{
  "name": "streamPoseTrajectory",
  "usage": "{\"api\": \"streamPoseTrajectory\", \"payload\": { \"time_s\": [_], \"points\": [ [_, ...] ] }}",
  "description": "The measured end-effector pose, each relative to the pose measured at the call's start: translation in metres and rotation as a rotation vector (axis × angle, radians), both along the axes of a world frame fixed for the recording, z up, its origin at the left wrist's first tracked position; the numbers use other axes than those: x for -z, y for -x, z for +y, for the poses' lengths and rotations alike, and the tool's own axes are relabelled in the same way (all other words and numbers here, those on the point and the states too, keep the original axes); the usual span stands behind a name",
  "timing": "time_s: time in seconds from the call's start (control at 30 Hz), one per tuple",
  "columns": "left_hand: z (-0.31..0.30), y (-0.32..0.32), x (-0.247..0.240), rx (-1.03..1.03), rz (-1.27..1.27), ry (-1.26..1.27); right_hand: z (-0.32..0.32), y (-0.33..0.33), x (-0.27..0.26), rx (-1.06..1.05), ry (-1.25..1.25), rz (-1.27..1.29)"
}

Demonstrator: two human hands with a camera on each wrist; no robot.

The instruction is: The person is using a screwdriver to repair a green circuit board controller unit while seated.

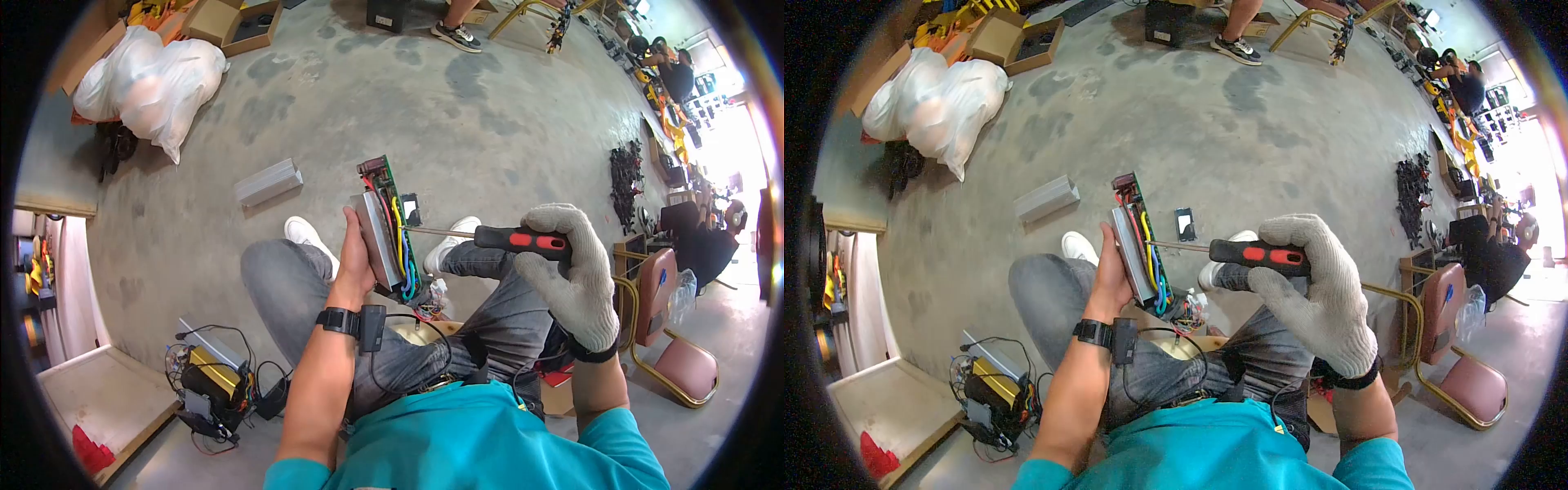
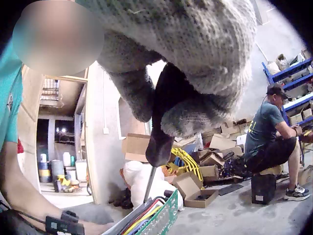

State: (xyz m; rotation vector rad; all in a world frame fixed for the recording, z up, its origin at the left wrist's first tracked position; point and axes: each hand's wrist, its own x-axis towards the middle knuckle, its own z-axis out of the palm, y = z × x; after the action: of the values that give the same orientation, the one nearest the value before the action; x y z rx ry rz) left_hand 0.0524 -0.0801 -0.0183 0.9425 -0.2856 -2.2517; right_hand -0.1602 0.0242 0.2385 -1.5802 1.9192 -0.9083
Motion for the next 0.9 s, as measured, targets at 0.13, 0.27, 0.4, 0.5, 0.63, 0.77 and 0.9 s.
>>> {"api": "streamPoseTrajectory", "payload": {
  "time_s": [0.13, 0.27, 0.4, 0.5, 0.63, 0.77, 0.9],
  "points": [
    [0.002, 0.001, -0.001, 0.006, -0.072, 0.083, -0.001, 0.005, 0.006, -0.077, 0.039, 0.079],
    [0.004, 0.001, 0.002, 0.009, -0.093, 0.116, -0.005, 0.002, 0.01, -0.101, 0.069, 0.119],
    [0.005, 0.003, 0.002, 0.005, -0.076, 0.096, -0.004, 0.005, 0.015, -0.124, 0.075, 0.148],
    [0.005, 0.004, 0.0, -0.001, -0.085, 0.095, -0.005, 0.001, 0.014, -0.112, 0.045, 0.144],
    [0.007, 0.005, -0.002, -0.006, -0.099, 0.117, -0.006, 0.002, 0.015, -0.133, 0.06, 0.163],
    [0.006, 0.004, -0.001, -0.002, -0.107, 0.122, -0.006, 0.001, 0.013, -0.134, 0.049, 0.181],
    [0.006, 0.006, -0.001, 0.002, -0.11, 0.137, -0.007, -0.002, 0.011, -0.14, 0.058, 0.185]
  ]
}}
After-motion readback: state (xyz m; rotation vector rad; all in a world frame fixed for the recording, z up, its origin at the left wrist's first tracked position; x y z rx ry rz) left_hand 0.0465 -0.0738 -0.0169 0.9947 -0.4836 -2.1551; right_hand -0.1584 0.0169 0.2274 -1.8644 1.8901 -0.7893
